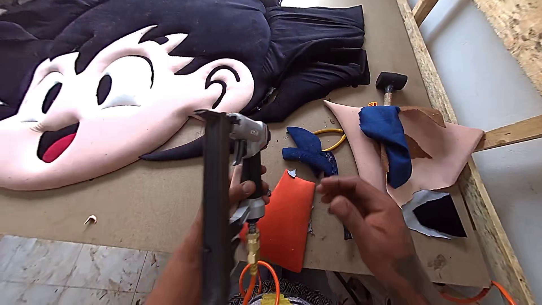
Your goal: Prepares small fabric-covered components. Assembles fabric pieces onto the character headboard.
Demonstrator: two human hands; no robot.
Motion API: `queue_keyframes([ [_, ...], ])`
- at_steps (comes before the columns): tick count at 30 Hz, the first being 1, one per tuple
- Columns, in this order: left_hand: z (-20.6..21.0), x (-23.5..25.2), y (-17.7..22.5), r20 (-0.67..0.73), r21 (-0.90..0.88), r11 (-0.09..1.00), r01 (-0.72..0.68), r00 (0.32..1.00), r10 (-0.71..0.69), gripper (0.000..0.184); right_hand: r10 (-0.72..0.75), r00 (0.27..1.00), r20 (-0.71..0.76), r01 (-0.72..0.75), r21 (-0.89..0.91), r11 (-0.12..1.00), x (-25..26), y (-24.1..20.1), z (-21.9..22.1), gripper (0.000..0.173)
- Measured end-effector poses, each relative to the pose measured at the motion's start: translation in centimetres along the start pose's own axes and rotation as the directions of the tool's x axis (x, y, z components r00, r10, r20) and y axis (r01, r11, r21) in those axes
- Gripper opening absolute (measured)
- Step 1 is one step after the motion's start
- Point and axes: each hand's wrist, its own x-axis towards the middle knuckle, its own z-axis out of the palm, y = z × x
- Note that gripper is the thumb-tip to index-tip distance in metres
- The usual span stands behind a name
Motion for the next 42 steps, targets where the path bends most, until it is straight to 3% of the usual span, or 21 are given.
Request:
queue_keyframes([
  [2, 1.9, 0.8, 0.2, -0.091, 0.308, 0.949, -0.072, 0.99, 0.105, 0.042, -0.046, 0.994, 0.103, 0.027, 0.18, 0.983, -1.5, -1.3, 1.3, 0.066],
  [4, 4.8, 2.7, 0.6, -0.169, 0.564, 0.818, -0.114, 0.954, 0.249, 0.035, -0.031, 0.992, 0.123, 0.009, 0.173, 0.985, -1.9, -2.3, 1.8, 0.084],
  [5, 6.5, 3.7, 1.0, -0.169, 0.671, 0.734, -0.104, 0.943, 0.288, 0.037, 0.013, 0.997, 0.073, -0.023, 0.14, 0.99, -1.7, -2.9, 1.7, 0.084],
  [7, 10.1, 5.7, 2.0, -0.137, 0.81, 0.582, -0.07, 0.943, 0.304, 0.046, 0.072, 0.993, -0.097, -0.07, 0.031, 0.997, -0.6, -3.8, 0.3, 0.067],
  [9, 13.4, 7.2, 2.8, -0.049, 0.826, 0.548, -0.134, 0.95, 0.307, 0.05, 0.037, 0.974, -0.224, -0.045, -0.031, 0.999, 0.7, -4.6, -2.4, 0.047],
  [11, 15.3, 8.1, 3.5, 0.075, 0.737, 0.618, -0.274, 0.941, 0.329, 0.046, 0.028, 0.959, -0.284, -0.037, -0.027, 0.999, 1.7, -5.3, -6.1, 0.034],
  [13, 15.8, 8.3, 4.2, 0.202, 0.61, 0.692, -0.387, 0.92, 0.336, 0.041, 0.08, 0.947, -0.31, -0.089, -0.013, 0.996, 2.1, -5.7, -10.2, 0.032],
  [14, 15.3, 8.1, 4.5, 0.24, 0.656, 0.631, -0.414, 0.907, 0.346, 0.039, 0.085, 0.947, -0.311, -0.097, -0.022, 0.995, 2.6, -5.6, -12.2, 0.033],
  [16, 12.9, 7.0, 4.1, 0.278, 0.875, 0.295, -0.384, 0.898, 0.342, 0.04, 0.076, 0.937, -0.341, -0.104, -0.065, 0.992, 3.8, -4.9, -15.4, 0.033],
  [18, 9.1, 5.0, 1.2, 0.278, 0.956, 0.027, -0.291, 0.934, 0.224, 0.056, 0.121, 0.922, -0.368, -0.158, -0.072, 0.985, 4.7, -3.5, -17.5, 0.033],
  [21, 4.0, 1.3, -5.1, 0.147, 0.983, -0.119, -0.143, 0.989, 0.028, 0.085, 0.296, 0.883, -0.365, -0.321, -0.008, 0.947, 5.7, -0.2, -19.0, 0.032],
  [25, 2.5, -1.9, -8.4, 0.067, 0.975, -0.215, -0.062, 0.998, 0.017, 0.105, 0.515, 0.823, -0.239, -0.504, 0.112, 0.856, 7.2, 5.5, -18.3, 0.034],
  [28, 2.7, -1.9, -8.9, -0.011, 0.976, -0.217, 0.0, 0.999, -0.05, 0.112, 0.552, 0.809, -0.2, -0.541, 0.113, 0.834, 7.8, 8.8, -17.4, 0.036],
  [30, 2.9, -1.8, -8.6, -0.028, 0.978, -0.21, 0.007, 0.995, -0.099, 0.112, 0.464, 0.837, -0.29, -0.516, -0.136, 0.846, 8.0, 9.4, -17.1, 0.035],
  [31, 2.9, -1.7, -8.5, -0.029, 0.979, -0.205, 0.005, 0.993, -0.113, 0.113, 0.404, 0.848, -0.343, -0.51, -0.322, 0.797, 8.2, 9.1, -17.0, 0.034],
  [33, 3.0, -1.7, -8.2, -0.024, 0.981, -0.193, -0.002, 0.991, -0.13, 0.113, 0.313, 0.868, -0.385, -0.493, -0.603, 0.627, 8.3, 8.1, -16.4, 0.037],
  [37, 2.9, -1.6, -8.1, -0.017, 0.985, -0.174, -0.011, 0.988, -0.155, 0.111, 0.153, 0.909, -0.388, -0.417, -0.836, 0.357, 7.9, 7.1, -14.8, 0.044],
  [39, 2.8, -1.5, -8.1, -0.012, 0.986, -0.163, -0.016, 0.985, -0.172, 0.111, 0.018, 0.946, -0.323, -0.309, -0.887, 0.342, 7.8, 6.2, -13.0, 0.052],
  [41, 2.8, -1.3, -7.9, -0.008, 0.986, -0.163, -0.025, 0.979, -0.203, 0.11, -0.087, 0.979, -0.187, -0.134, -0.897, 0.421, 7.8, 5.3, -9.4, 0.048],
  [42, 2.9, -1.1, -7.7, -0.007, 0.986, -0.166, -0.03, 0.975, -0.22, 0.11, -0.069, 0.992, -0.103, -0.06, -0.889, 0.454, 7.9, 5.2, -7.1, 0.046],
])
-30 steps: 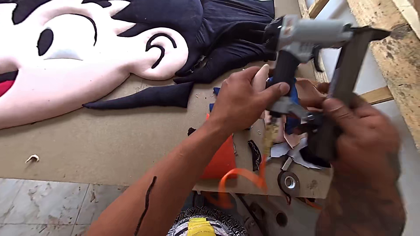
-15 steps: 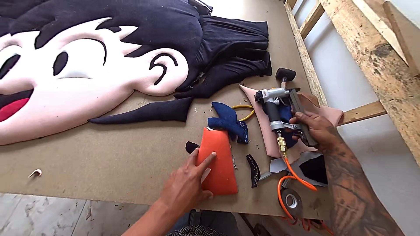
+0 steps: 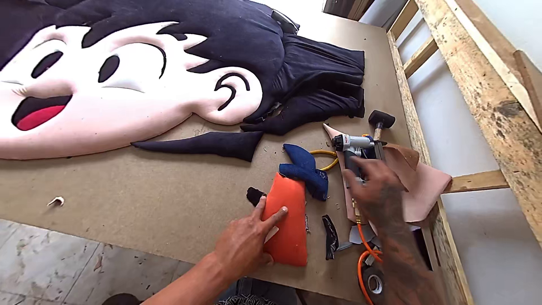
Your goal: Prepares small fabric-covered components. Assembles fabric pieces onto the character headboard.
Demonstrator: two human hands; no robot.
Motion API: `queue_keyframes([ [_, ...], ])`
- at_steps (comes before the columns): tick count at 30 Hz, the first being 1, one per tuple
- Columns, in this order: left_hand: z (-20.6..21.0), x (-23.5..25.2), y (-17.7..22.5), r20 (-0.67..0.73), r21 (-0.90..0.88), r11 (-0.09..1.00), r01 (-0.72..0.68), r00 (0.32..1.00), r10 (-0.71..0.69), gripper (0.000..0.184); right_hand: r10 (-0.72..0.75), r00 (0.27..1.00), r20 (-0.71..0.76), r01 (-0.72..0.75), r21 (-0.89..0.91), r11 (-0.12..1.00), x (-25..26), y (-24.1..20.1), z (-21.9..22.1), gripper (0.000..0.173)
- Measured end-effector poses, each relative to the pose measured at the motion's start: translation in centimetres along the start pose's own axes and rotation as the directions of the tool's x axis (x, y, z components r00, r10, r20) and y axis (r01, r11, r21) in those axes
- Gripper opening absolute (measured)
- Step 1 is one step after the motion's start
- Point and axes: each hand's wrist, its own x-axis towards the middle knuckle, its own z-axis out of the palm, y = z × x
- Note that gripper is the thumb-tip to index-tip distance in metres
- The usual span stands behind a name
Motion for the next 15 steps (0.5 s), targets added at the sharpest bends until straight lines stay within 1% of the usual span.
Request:
queue_keyframes([
  [2, -0.2, 0.1, 0.2, 0.021, 0.011, 1.0, -0.002, 1.0, 0.002, 0.11, -0.071, 0.987, 0.144, 0.064, 0.053, 0.997, 0.2, -3.8, 2.9, 0.05],
  [3, -0.3, 0.1, 0.3, 0.03, 0.016, 1.0, -0.001, 1.0, 0.0, 0.11, -0.081, 0.977, 0.198, 0.072, 0.052, 0.996, 0.5, -5.2, 4.7, 0.056],
  [4, -0.4, 0.2, 0.4, 0.039, 0.021, 1.0, 0.003, 0.999, -0.004, 0.111, -0.081, 0.972, 0.22, 0.077, 0.024, 0.997, 0.9, -6.1, 6.4, 0.063],
  [6, -0.4, 0.2, 0.5, 0.051, 0.023, 1.0, 0.007, 0.999, -0.008, 0.112, -0.029, 0.963, 0.268, 0.05, -0.071, 0.996, 1.9, -7.7, 8.6, 0.075],
  [8, -0.4, 0.2, 0.5, 0.049, 0.013, 1.0, 0.013, 0.999, -0.013, 0.113, 0.032, 0.954, 0.3, 0.01, -0.139, 0.99, 3.4, -8.7, 9.3, 0.084],
  [10, -0.3, 0.1, 0.5, 0.044, -0.008, 1.0, 0.021, 0.999, -0.021, 0.113, 0.076, 0.94, 0.333, -0.014, -0.184, 0.983, 4.8, -9.4, 9.3, 0.083],
  [12, -0.3, 0.0, 0.5, 0.041, -0.036, 0.999, 0.025, 0.999, -0.023, 0.113, 0.102, 0.915, 0.39, -0.039, -0.168, 0.985, 6.3, -9.1, 8.9, 0.079],
  [13, -0.2, 0.0, 0.5, 0.036, -0.048, 0.999, 0.023, 0.999, -0.021, 0.113, 0.104, 0.904, 0.415, -0.056, -0.127, 0.99, 7.0, -8.6, 8.6, 0.078],
  [15, 0.1, -0.1, 0.2, 0.019, -0.088, 0.996, 0.013, 1.0, -0.012, 0.112, 0.086, 0.904, 0.419, -0.123, 0.061, 0.99, 7.9, -7.4, 6.8, 0.066],
])
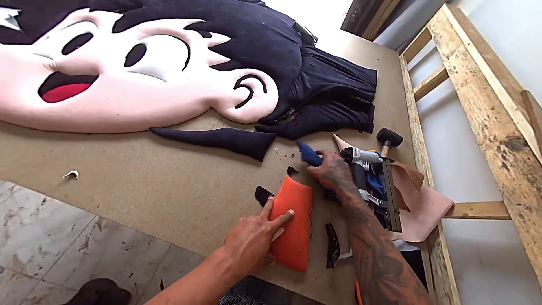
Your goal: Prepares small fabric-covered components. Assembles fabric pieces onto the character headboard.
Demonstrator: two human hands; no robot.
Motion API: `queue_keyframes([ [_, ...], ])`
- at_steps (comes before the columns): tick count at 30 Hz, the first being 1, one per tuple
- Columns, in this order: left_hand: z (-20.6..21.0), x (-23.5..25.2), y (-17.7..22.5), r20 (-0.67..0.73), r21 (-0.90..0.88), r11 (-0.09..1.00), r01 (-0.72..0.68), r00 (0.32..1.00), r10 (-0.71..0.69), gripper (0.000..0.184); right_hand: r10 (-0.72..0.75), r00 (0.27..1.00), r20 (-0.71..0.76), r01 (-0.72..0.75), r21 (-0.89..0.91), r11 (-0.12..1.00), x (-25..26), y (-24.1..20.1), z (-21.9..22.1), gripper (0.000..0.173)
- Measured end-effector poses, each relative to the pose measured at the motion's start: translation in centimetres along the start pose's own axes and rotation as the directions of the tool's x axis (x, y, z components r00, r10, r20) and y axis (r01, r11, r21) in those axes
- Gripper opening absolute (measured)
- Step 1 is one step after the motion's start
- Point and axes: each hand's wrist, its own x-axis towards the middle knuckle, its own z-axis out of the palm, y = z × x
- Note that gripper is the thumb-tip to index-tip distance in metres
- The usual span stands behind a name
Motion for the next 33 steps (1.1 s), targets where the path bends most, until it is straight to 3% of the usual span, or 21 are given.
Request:
queue_keyframes([
  [2, 0.4, -0.1, -0.6, -0.028, -0.053, 0.998, -0.017, 0.999, 0.016, 0.108, -0.014, 1.0, -0.012, 0.017, 0.305, 0.952, -0.8, 0.7, -2.9, 0.047],
  [4, 1.1, -0.5, -1.2, -0.057, -0.1, 0.994, -0.034, 0.998, 0.029, 0.104, -0.034, 0.997, -0.066, 0.068, 0.621, 0.781, -2.7, 1.4, -5.2, 0.031],
  [6, 1.7, -0.8, -1.6, -0.093, -0.115, 0.992, -0.051, 0.995, 0.04, 0.101, -0.046, 0.992, -0.116, 0.121, 0.806, 0.58, -4.6, 2.6, -6.2, 0.024],
  [8, 2.7, -1.4, -2.0, -0.208, -0.127, 0.988, -0.088, 0.976, 0.06, 0.092, -0.067, 0.991, -0.116, 0.134, 0.861, 0.491, -6.7, 3.8, -5.7, 0.021],
  [11, 4.2, -2.2, -2.3, -0.55, -0.274, 0.933, -0.236, 0.833, 0.049, 0.064, -0.067, 0.995, -0.073, 0.094, 0.902, 0.42, -10.1, 5.6, -2.7, 0.027],
  [13, 3.5, -2.8, -1.7, -0.557, -0.514, 0.804, -0.299, 0.829, -0.048, 0.059, -0.086, 0.996, -0.032, 0.06, 0.933, 0.355, -12.8, 5.7, -0.2, 0.034],
  [15, 2.6, -2.9, -1.1, -0.409, -0.748, 0.608, -0.265, 0.906, -0.108, 0.061, -0.145, 0.989, -0.011, 0.057, 0.945, 0.322, -15.6, 4.9, 2.3, 0.037],
  [18, 2.8, -2.3, -0.9, -0.268, -0.894, 0.399, -0.203, 0.957, -0.114, 0.051, -0.261, 0.964, 0.041, 0.069, 0.915, 0.397, -19.0, 2.6, 5.3, 0.038],
  [22, 3.4, -3.0, -2.7, -0.238, -0.938, 0.297, -0.178, 0.955, -0.179, 0.038, -0.246, 0.963, 0.111, 0.077, 0.76, 0.645, -20.1, 1.2, 6.2, 0.029],
  [24, 3.3, -4.0, -4.0, -0.263, -0.945, 0.258, -0.203, 0.938, -0.224, 0.038, -0.165, 0.981, 0.1, 0.061, 0.652, 0.756, -19.3, 1.6, 6.0, 0.038],
  [28, 2.9, -5.8, -6.9, -0.296, -0.941, 0.246, -0.233, 0.917, -0.266, 0.043, -0.014, 0.993, -0.118, 0.044, 0.25, 0.967, -16.5, 2.0, 7.0, 0.064],
  [30, 2.8, -6.3, -7.4, -0.27, -0.949, 0.237, -0.207, 0.922, -0.276, 0.043, -0.054, 0.967, -0.25, 0.084, 0.11, 0.99, -15.7, 2.4, 8.0, 0.073],
  [33, 2.5, -6.7, -6.0, -0.23, -0.966, 0.174, -0.189, 0.937, -0.261, 0.033, -0.205, 0.898, -0.39, 0.224, 0.003, 0.975, -16.2, 2.8, 8.3, 0.073],
])
